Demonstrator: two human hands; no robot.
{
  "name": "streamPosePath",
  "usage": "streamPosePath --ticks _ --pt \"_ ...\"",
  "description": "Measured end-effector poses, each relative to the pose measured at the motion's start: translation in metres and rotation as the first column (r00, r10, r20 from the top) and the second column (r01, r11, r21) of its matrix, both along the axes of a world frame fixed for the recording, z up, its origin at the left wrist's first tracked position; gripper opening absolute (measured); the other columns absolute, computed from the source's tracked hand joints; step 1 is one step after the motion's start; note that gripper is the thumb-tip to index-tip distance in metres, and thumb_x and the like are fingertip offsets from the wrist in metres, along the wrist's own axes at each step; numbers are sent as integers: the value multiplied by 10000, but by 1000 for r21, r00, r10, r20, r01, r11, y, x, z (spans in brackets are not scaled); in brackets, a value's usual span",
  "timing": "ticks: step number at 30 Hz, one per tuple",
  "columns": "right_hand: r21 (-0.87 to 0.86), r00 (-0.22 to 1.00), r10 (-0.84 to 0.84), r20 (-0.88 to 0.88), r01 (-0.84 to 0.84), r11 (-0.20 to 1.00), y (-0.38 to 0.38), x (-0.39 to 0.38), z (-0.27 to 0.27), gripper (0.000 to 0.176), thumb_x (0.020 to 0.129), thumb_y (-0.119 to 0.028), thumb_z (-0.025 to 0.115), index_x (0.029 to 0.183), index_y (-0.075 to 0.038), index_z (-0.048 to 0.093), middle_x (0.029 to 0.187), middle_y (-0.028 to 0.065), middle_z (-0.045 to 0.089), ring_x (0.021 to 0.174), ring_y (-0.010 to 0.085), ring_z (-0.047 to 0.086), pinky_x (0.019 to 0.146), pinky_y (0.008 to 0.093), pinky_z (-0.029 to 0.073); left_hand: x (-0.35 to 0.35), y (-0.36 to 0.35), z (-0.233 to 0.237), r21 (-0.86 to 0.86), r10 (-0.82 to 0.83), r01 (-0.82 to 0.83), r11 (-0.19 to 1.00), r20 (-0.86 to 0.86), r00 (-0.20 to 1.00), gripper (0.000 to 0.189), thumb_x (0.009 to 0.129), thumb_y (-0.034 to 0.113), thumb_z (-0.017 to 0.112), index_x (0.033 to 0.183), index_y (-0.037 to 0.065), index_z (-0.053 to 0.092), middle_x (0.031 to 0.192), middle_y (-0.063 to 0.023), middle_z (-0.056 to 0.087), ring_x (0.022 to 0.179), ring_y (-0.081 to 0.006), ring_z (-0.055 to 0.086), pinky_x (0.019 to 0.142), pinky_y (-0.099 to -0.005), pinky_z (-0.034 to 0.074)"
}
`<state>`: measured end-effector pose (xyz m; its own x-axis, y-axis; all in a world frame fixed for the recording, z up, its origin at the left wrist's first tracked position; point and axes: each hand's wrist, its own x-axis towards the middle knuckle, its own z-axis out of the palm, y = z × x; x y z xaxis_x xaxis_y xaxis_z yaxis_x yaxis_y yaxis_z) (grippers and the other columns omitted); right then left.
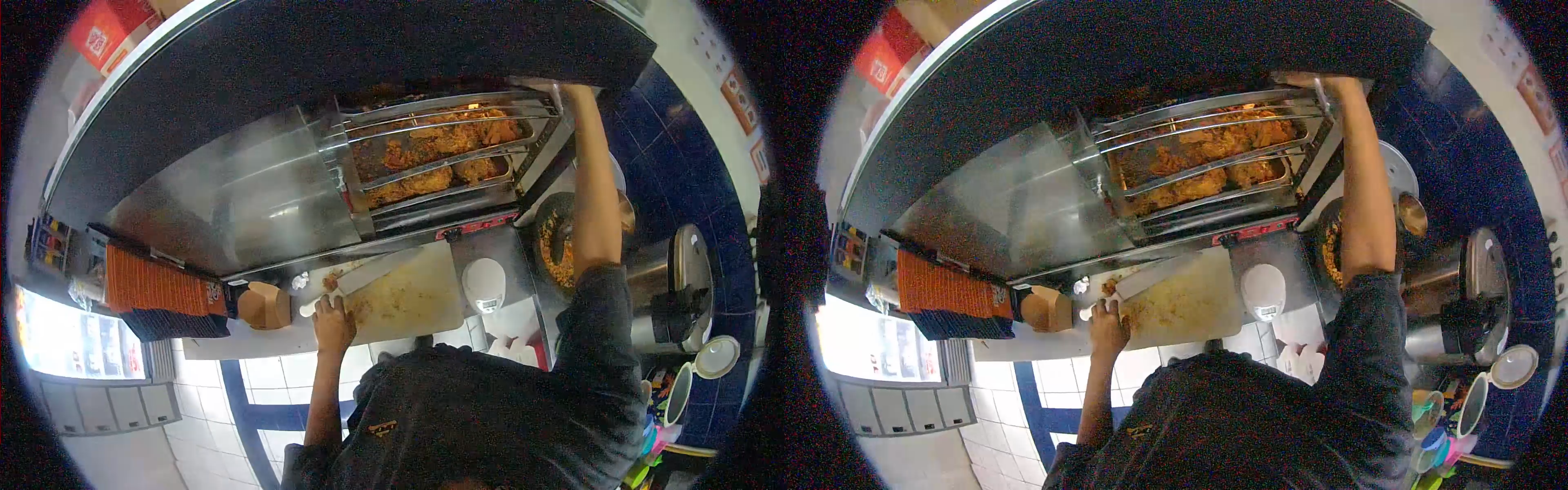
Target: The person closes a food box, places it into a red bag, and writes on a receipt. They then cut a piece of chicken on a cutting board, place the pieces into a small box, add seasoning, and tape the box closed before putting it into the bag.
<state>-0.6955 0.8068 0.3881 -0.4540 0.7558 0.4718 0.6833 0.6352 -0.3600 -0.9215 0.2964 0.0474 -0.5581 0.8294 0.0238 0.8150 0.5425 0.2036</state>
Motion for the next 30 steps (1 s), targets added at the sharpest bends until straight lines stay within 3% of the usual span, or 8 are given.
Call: streamPosePath --ticks 5,8,14,17,20,22,24,30 --pt "-252 977 198 -75 -211 945 -6 -2 -6 542 836 -449 721 1265 -123 657 1347 139 601 1241 283 561 1085 367 410 -2 0 -11 -60 -16 11 998 -95 995 485 822 238 676 1234 18 545 1229 -201 518 1156 -362 502 915 -482 451" --pt "-138 935 257 244 -229 964 -8 6 -3 605 826 -469 729 1324 -145 614 1384 92 580 1249 273 553 1097 361 398 -4 5 -9 -82 -34 27 996 -86 996 498 836 241 663 1260 21 525 1202 -177 533 1142 -340 511 880 -470 459" --pt "406 907 -373 195 271 873 3 -3 -43 436 936 -414 567 1286 -163 635 1327 104 616 1236 305 573 1069 395 429 -16 9 -36 -199 -48 6 980 -206 977 472 832 188 643 1266 42 534 1138 -131 566 1102 -293 533 857 -438 459" --pt "58 877 -230 423 227 972 -27 4 -26 469 918 -433 610 1283 -139 624 1309 107 630 1183 342 595 1060 413 422 -23 10 -45 -102 -101 69 992 -346 933 473 821 163 637 1269 39 547 1152 -123 576 1074 -290 543 848 -429 466" --pt "47 996 16 87 -20 999 -59 18 -44 452 911 -387 638 1248 -85 627 1173 112 694 1001 299 670 901 357 519 -34 15 -55 -58 -98 83 995 -343 934 470 828 166 628 1276 39 562 1196 -127 583 1073 -294 548 846 -435 472" --pt "-411 612 4 -791 -536 737 -144 7 -48 384 904 -301 665 1175 -29 646 984 125 714 834 215 682 748 279 539 -43 18 -64 -101 -104 76 992 -300 948 459 840 217 630 1252 21 575 1234 -145 584 1090 -303 543 851 -448 475" --pt "-532 587 -176 -790 -513 674 -198 6 -67 350 903 -279 678 1114 -2 649 912 108 703 780 163 667 697 246 523 -33 13 -35 -164 -196 147 975 -341 920 457 831 266 651 1186 -12 584 1199 -159 586 1077 -309 554 870 -453 474" --pt "-857 848 -232 -477 -390 335 -271 9 -259 318 850 -174 751 1136 -85 644 1012 67 692 925 154 640 866 289 512 -9 -31 -15 -97 -81 111 989 273 959 400 783 219 631 1063 -51 538 963 -246 643 857 -455 634 763 -496 536"
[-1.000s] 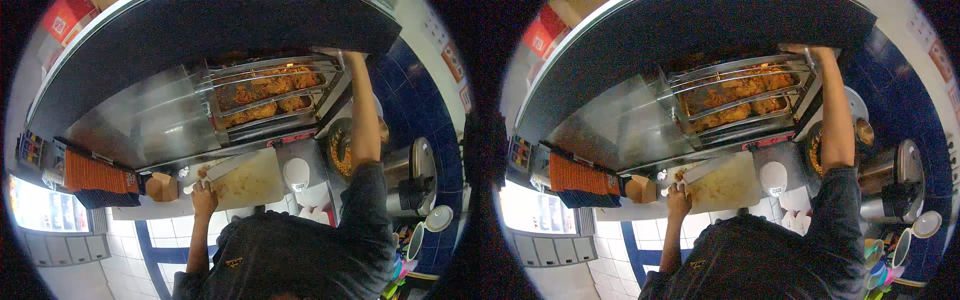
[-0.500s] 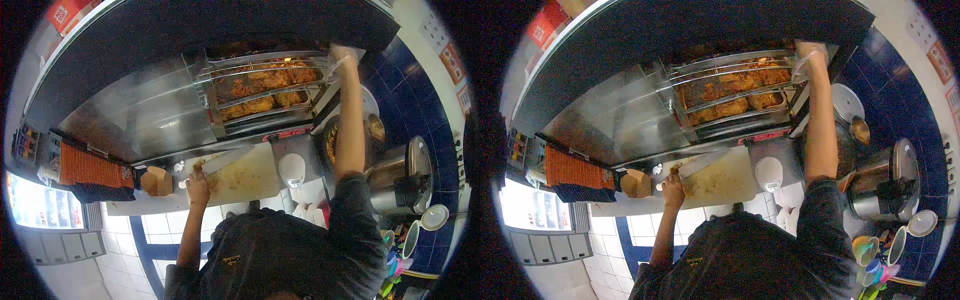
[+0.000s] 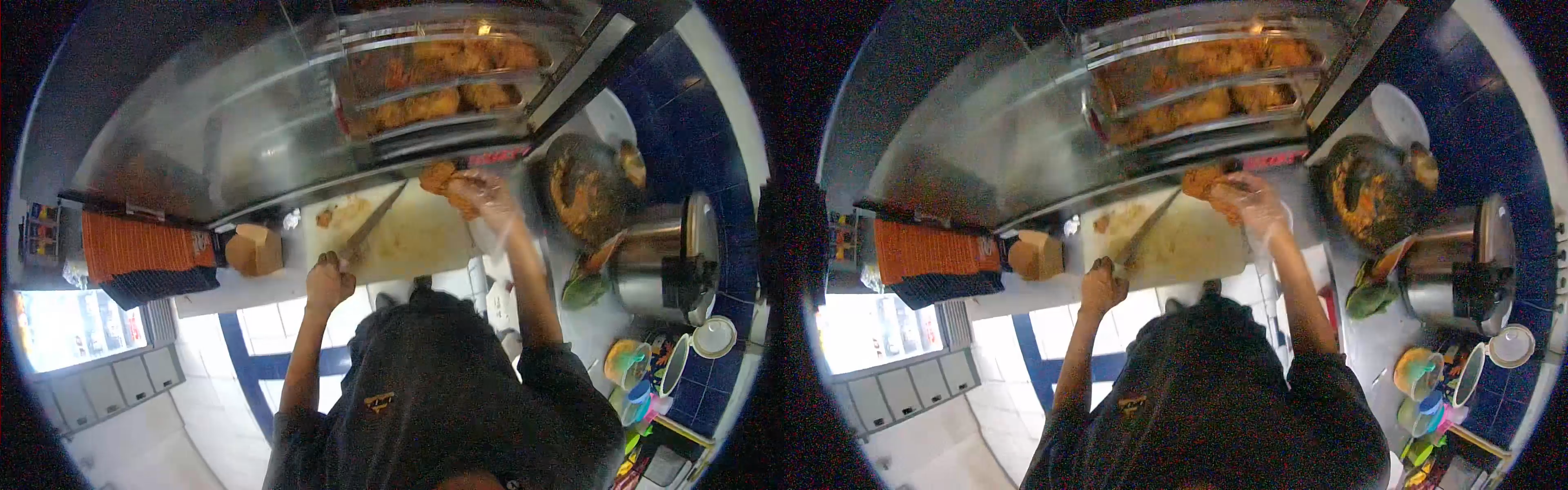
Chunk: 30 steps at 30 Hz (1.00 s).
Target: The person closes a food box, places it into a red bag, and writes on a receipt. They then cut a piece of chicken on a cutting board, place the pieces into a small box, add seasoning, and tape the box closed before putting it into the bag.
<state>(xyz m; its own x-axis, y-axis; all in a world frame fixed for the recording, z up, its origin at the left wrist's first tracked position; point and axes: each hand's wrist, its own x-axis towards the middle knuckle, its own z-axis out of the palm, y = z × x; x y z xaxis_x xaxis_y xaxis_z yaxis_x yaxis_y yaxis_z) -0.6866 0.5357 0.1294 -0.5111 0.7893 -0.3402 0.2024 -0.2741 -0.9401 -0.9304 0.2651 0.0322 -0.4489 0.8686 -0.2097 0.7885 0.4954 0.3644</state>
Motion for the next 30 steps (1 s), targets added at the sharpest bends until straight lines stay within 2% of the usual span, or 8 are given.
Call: streamPosePath --ticks 1,4,6,10,14,19,24,30 --pt "-35 1000 0 7 0 999 -18 -7 -39 318 850 -174 751 1136 -85 644 1012 67 692 925 154 640 866 289 512 4 -17 -9 206 -16 11 979 26 1000 282 782 147 572 984 -46 530 866 -284 626 742 -495 615 678 -505 523" --pt "589 999 -27 34 2 808 -63 -14 -111 374 849 -224 732 1189 -114 623 1134 96 665 983 212 648 931 336 493 18 -47 4 76 135 -173 982 357 924 212 782 98 560 943 -37 535 786 -301 605 771 -482 621 675 -501 498" --pt "845 906 30 422 -405 349 -82 -7 -130 399 868 -286 687 1226 -130 607 1242 135 606 1106 284 612 970 413 481 28 -64 6 92 148 -207 974 432 890 149 847 98 556 911 -35 536 752 -306 588 743 -470 617 649 -497 472" --pt "857 973 -121 196 -110 504 -100 11 -162 657 817 -255 726 1397 -96 461 1401 156 483 1295 347 460 1109 448 378 41 -71 14 23 147 -186 982 517 843 259 976 215 543 920 -38 530 747 -281 592 701 -453 596 625 -461 461" --pt "705 875 -87 476 -321 632 -98 28 -138 636 838 -315 695 1376 -46 489 1415 180 475 1326 353 426 1134 436 357 48 -56 29 54 100 -151 987 524 846 233 999 193 508 997 -39 522 761 -297 592 729 -474 599 627 -463 465" --pt "767 887 -31 461 -381 516 -91 10 -138 570 837 -299 667 1354 -106 526 1368 145 507 1267 332 468 1045 437 431 60 -32 32 64 42 -79 995 455 889 264 1010 181 471 1140 -48 476 770 -320 612 761 -520 616 632 -547 470" --pt "455 582 -3 814 -632 628 -96 -5 -115 595 886 -436 621 1374 -109 525 1379 155 495 1279 344 459 1066 440 410 72 -4 35 -39 31 -21 999 286 958 274 1001 220 491 1078 -41 456 740 -341 619 743 -517 633 651 -579 508" --pt "703 780 -34 625 -544 459 -102 -11 -147 543 905 -409 596 1360 -120 537 1322 158 525 1196 349 512 994 463 452 68 6 37 -59 -6 19 998 212 977 255 1004 221 481 1042 -26 432 724 -326 622 706 -520 631 633 -580 510"
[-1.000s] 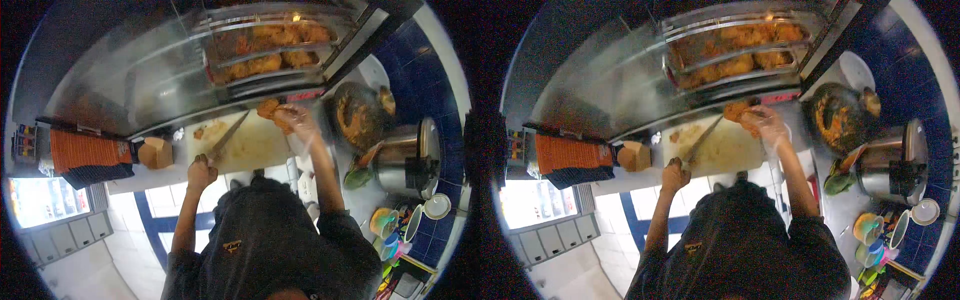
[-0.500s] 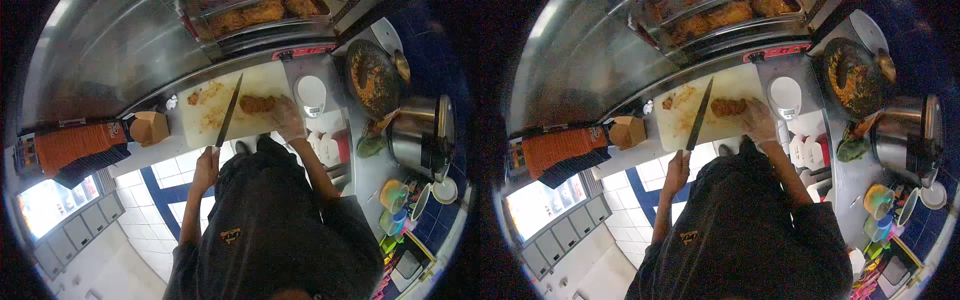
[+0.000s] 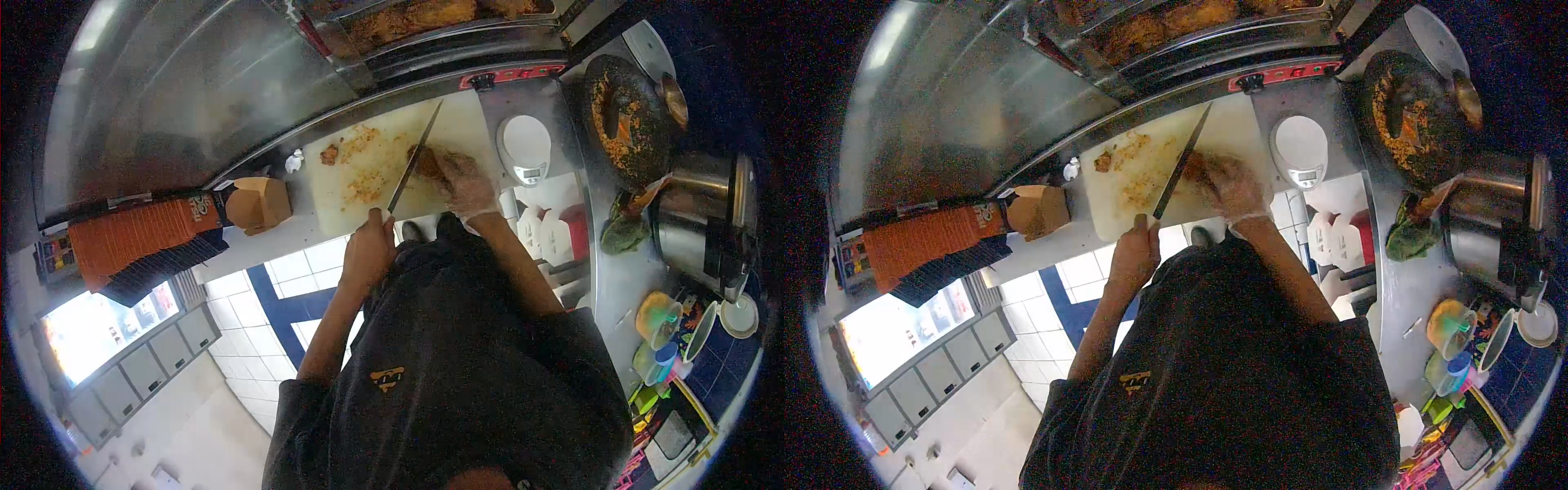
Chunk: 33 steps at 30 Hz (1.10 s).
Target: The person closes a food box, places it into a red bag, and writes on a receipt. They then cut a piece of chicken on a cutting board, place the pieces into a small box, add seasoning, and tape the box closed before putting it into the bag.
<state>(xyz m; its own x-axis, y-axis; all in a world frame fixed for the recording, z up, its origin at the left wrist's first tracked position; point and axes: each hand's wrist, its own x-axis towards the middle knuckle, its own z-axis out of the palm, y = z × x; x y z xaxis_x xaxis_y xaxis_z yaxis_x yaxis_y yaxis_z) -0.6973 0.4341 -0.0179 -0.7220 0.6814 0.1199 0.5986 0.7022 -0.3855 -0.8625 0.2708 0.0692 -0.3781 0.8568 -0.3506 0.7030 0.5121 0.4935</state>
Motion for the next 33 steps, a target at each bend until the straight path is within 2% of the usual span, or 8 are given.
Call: streamPosePath --ticks 7,11,17,22,25,26,31,33 --pt "-49 998 -37 45 39 998 -3 -4 5 447 910 -369 578 1283 -121 595 1272 132 575 1190 350 519 1019 491 416 -4 8 5 -43 -54 51 998 -84 995 243 1000 213 493 995 -22 431 708 -298 631 687 -481 651 615 -549 526" --pt "80 998 -28 48 24 997 -2 -5 -5 475 869 -383 620 1289 -162 604 1226 109 584 1150 341 541 974 476 461 -6 15 10 -32 -84 81 996 -102 991 255 1001 227 491 981 -20 430 696 -295 629 676 -479 651 607 -544 533" --pt "164 997 -70 -25 74 984 -6 -10 -16 460 855 -368 622 1245 -125 637 1227 91 594 1155 328 541 982 470 447 -17 16 -25 -129 -106 95 987 -81 991 447 1001 285 484 1235 -91 422 701 -294 636 671 -471 659 614 -541 545" --pt "90 999 -39 -28 41 995 -10 -10 -9 449 860 -366 613 1232 -115 646 1241 96 599 1149 318 546 1005 474 430 -17 44 -55 23 -135 141 990 -175 975 362 993 302 499 1140 -26 457 710 -281 640 672 -473 657 606 -536 547" --pt "228 999 10 -40 -1 974 -7 -11 -17 464 865 -378 606 1248 -118 628 1272 102 582 1156 321 539 1015 476 422 -22 40 -44 53 -171 183 982 -186 968 340 993 301 502 1104 -16 454 717 -276 643 664 -463 661 592 -541 544" --pt "131 998 -45 -39 50 990 -10 -12 -22 483 868 -384 604 1276 -125 607 1288 105 568 1167 324 531 1023 480 415 -21 34 -37 57 -177 191 980 -189 966 340 993 301 502 1104 -16 454 717 -276 643 664 -463 661 592 -541 544" --pt "59 994 -109 15 108 992 -16 -11 -14 505 873 -382 601 1316 -140 580 1312 105 551 1191 332 514 1025 494 413 -8 22 -8 -77 -118 110 991 -99 988 335 1002 281 490 1117 -31 449 714 -276 646 675 -468 662 609 -544 538" --pt "123 989 -145 -34 148 981 -13 -17 -9 374 848 -349 616 1176 -174 658 1215 94 588 1127 350 532 944 498 480 -6 24 -9 -94 -122 113 989 -99 988 336 1003 279 489 1114 -35 447 716 -275 648 679 -469 662 619 -546 538"
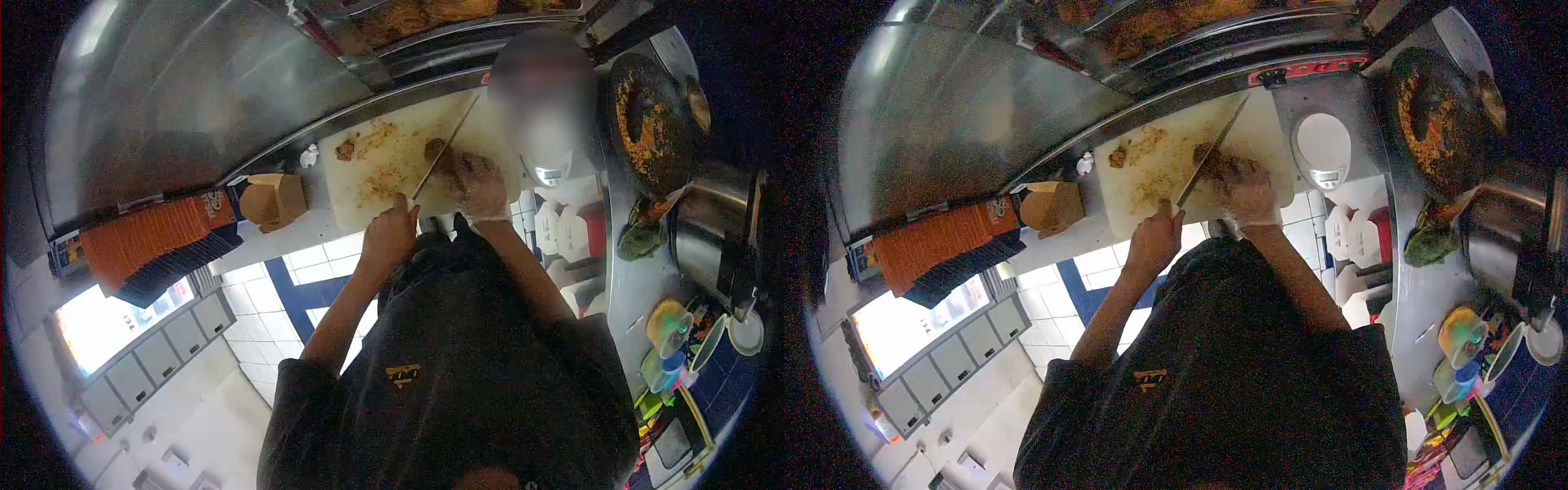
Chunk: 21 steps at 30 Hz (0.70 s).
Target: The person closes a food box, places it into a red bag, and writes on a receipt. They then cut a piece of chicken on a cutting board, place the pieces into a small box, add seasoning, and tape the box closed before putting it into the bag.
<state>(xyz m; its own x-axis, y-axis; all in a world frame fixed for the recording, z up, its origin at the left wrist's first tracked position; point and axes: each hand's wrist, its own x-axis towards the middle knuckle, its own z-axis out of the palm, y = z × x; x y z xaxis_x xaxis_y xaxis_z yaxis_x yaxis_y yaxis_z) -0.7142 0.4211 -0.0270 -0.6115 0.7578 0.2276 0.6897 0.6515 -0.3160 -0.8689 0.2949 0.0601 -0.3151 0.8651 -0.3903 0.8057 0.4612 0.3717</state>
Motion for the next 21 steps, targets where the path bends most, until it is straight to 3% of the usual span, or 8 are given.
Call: streamPosePath --ticks 6,7,9,11,13,15,18,21 --pt "-80 998 42 -38 -45 996 -1 1 1 429 835 -374 615 1213 -174 646 1214 94 586 1164 366 520 1004 513 443 8 8 -27 -48 21 -17 999 79 997 388 1002 283 489 1169 -59 416 703 -290 639 685 -478 660 609 -560 544" --pt "-82 998 45 -40 -48 995 -1 0 0 429 835 -374 615 1213 -174 646 1214 94 586 1164 366 520 1004 513 443 10 13 -36 -13 23 -22 1000 52 998 400 998 291 495 1183 -57 432 721 -279 648 689 -471 662 610 -555 539" --pt "-156 993 14 119 5 988 -3 1 -1 411 871 -303 614 1245 -137 641 1317 123 562 1229 329 508 1005 493 440 13 20 -49 21 27 -27 999 24 999 412 994 300 500 1197 -55 448 739 -269 657 693 -464 665 610 -550 534" --pt "-81 998 40 41 -37 996 0 2 -8 412 877 -304 611 1249 -130 636 1318 127 561 1234 324 506 1020 492 431 13 29 -59 187 -93 118 975 -135 986 384 986 279 511 1152 -56 423 711 -290 641 674 -476 661 596 -550 550" --pt "-12 997 76 -27 -76 997 -3 7 -9 414 883 -305 607 1253 -122 631 1320 132 561 1239 320 504 1035 491 421 6 30 -55 165 -86 97 982 -68 994 401 989 286 509 1174 -59 418 708 -287 641 675 -476 660 594 -550 547" --pt "-99 995 57 -82 -65 993 0 8 -8 423 899 -321 603 1266 -113 615 1319 130 563 1253 312 498 1068 479 396 -3 26 -45 152 -93 93 984 -12 996 419 992 292 506 1195 -63 413 704 -283 640 675 -476 659 591 -551 543" --pt "-50 970 -60 -237 50 997 -10 20 -5 432 909 -345 605 1284 -130 601 1290 128 577 1224 318 509 1075 482 382 2 7 -14 101 -29 28 995 12 1000 336 1005 310 488 1098 -8 435 719 -282 641 696 -472 661 600 -557 529" --pt "-171 998 15 -68 -27 985 -5 24 3 402 912 -336 611 1267 -146 611 1238 115 601 1171 332 529 1050 495 396 8 9 1 7 -33 32 999 48 998 336 1010 299 481 1098 -20 429 720 -294 639 704 -475 663 605 -556 530"
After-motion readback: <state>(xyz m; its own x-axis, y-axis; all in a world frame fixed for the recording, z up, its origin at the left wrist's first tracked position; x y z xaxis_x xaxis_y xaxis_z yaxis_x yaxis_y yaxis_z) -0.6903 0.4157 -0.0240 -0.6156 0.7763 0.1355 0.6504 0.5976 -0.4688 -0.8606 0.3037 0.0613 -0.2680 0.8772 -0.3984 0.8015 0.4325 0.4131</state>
